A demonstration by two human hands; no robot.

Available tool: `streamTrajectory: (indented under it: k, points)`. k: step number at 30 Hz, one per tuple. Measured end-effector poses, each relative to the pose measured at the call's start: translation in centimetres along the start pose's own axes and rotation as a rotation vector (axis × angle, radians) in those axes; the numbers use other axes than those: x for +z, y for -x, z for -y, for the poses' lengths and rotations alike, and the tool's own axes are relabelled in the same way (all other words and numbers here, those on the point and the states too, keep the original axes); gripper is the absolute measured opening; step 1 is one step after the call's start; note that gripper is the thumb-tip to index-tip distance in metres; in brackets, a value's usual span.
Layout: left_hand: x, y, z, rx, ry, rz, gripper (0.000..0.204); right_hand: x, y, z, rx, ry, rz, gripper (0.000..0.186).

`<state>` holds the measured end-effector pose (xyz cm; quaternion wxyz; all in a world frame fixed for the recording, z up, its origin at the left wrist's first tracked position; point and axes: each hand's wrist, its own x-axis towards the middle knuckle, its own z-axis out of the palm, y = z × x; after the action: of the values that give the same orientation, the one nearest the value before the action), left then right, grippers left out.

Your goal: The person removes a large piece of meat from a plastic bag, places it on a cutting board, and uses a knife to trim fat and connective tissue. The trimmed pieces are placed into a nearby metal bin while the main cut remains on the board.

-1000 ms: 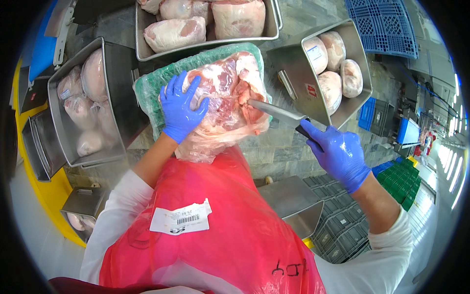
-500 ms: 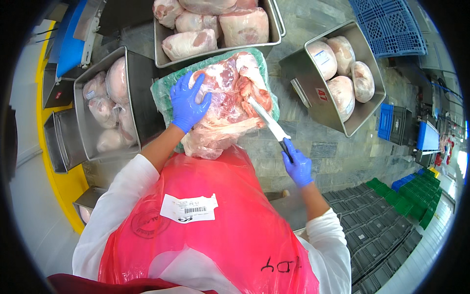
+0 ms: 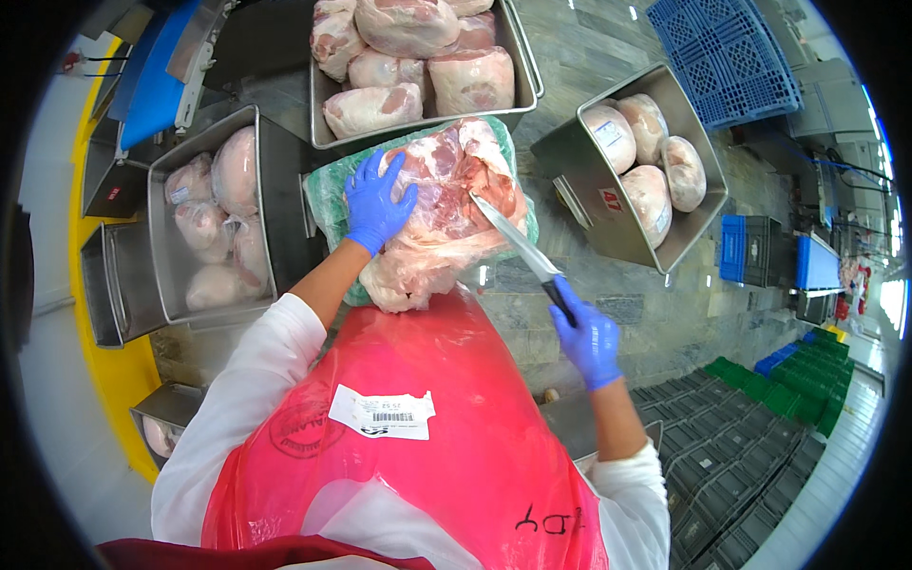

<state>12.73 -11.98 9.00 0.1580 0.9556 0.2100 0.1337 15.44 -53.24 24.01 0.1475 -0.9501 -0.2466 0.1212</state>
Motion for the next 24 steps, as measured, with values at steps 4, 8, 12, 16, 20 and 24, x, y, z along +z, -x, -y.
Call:
streamTrajectory:
  k: [4,8,12,16,20,24]
  points:
    - [-0.1,-0.3,0.2,0.028,0.026,0.019,0.069,-7.7,-0.6,1.7,-0.039,0.233,0.075,0.053]
    - [-0.3,-0.7,0.4,0.043,0.063,0.029,0.069,-12.3,-6.2,7.0,-0.169,0.446,0.184,0.049]
    - [-0.2,-1.1,1.1,0.056,0.092,0.020,0.069,-14.7,-11.6,12.9,-0.285,0.649,0.331,0.045]
    - [-0.6,-1.1,1.2,0.068,0.118,0.017,0.069,-14.2,-15.4,17.0,-0.326,0.798,0.478,0.041]
    - [-0.8,-1.2,1.3,0.089,0.128,0.027,0.068,-13.4,-17.8,17.1,-0.311,0.795,0.571,0.051]
    - [-0.9,-1.6,1.2,0.094,0.151,0.040,0.068,-13.2,-17.8,14.4,-0.258,0.699,0.586,0.048]
